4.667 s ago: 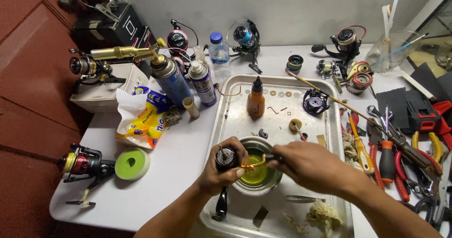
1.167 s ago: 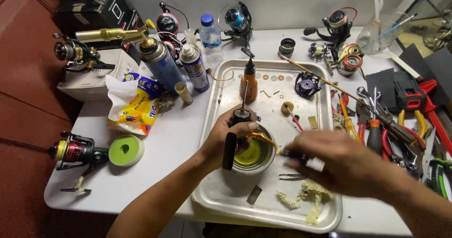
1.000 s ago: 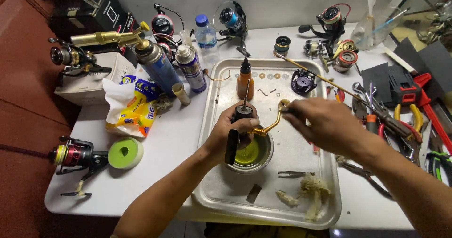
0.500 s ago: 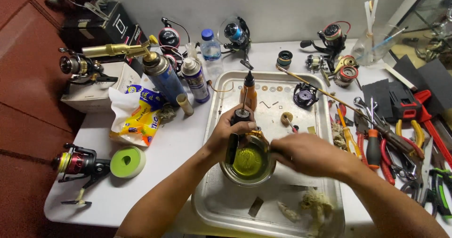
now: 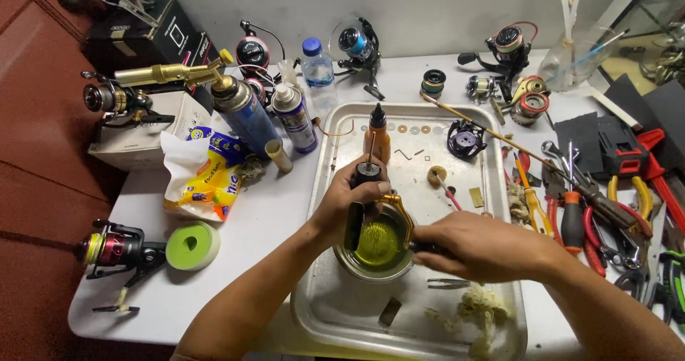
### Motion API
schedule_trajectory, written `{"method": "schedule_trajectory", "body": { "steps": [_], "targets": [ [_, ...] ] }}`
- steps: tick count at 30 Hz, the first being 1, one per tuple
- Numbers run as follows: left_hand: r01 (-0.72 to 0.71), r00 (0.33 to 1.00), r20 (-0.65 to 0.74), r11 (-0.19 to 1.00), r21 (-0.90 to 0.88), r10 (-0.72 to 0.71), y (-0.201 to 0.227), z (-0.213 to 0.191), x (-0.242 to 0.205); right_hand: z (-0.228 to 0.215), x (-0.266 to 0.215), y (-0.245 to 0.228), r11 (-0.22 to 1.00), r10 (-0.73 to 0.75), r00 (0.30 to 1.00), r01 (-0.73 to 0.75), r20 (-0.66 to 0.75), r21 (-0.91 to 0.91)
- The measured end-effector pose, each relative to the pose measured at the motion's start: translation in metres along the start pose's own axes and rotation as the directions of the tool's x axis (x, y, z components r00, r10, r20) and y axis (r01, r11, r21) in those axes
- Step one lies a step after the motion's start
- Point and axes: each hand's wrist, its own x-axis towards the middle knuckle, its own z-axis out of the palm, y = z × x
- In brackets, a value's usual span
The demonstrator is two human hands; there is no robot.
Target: Assembling the internal components and handle of a fishing reel on a maintenance tray.
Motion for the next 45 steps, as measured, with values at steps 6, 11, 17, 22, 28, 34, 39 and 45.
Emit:
{"method": "schedule_trajectory", "body": {
  "steps": [6,11,17,22,28,34,39,45],
  "targets": [
    [0.044,0.997,0.064,0.996,0.08,-0.05,0.001,0.007,-0.006,-0.011,-0.011,0.03,0.992,-0.047,0.725,-0.045,-0.687,-0.115],
    [0.017,1.0,0.018,1.0,0.013,-0.017,0.011,0.004,-0.003,0.001,0.002,0.0,0.969,0.245,0.964,-0.247,-0.105,-0.002],
    [0.101,0.995,0.024,0.995,0.005,-0.102,0.004,0.008,-0.007,-0.013,-0.016,0.026,0.996,-0.073,0.836,0.037,-0.543,-0.076],
    [-0.085,0.995,-0.06,0.996,-0.024,0.083,0.0,0.009,-0.002,-0.014,0.002,0.005,0.946,0.323,0.913,-0.322,-0.249,0.044],
    [0.068,0.998,-0.007,0.997,0.041,-0.068,-0.001,0.003,-0.009,-0.001,-0.023,0.017,0.971,-0.122,0.946,0.177,-0.301,0.163],
    [0.045,0.999,-0.002,0.999,-0.003,-0.045,0.005,0.011,-0.008,-0.005,0.004,0.026,0.933,0.339,0.871,-0.361,-0.357,0.005],
    [0.051,0.998,-0.037,0.995,0.083,-0.048,0.003,0.005,-0.004,-0.008,-0.023,-0.014,0.99,-0.138,0.981,0.138,-0.14,-0.012],
    [0.047,0.994,0.098,0.998,0.033,-0.05,0.002,0.015,-0.008,-0.018,-0.016,0.033,0.988,-0.008,0.781,-0.091,-0.624,-0.127]
  ]
}}
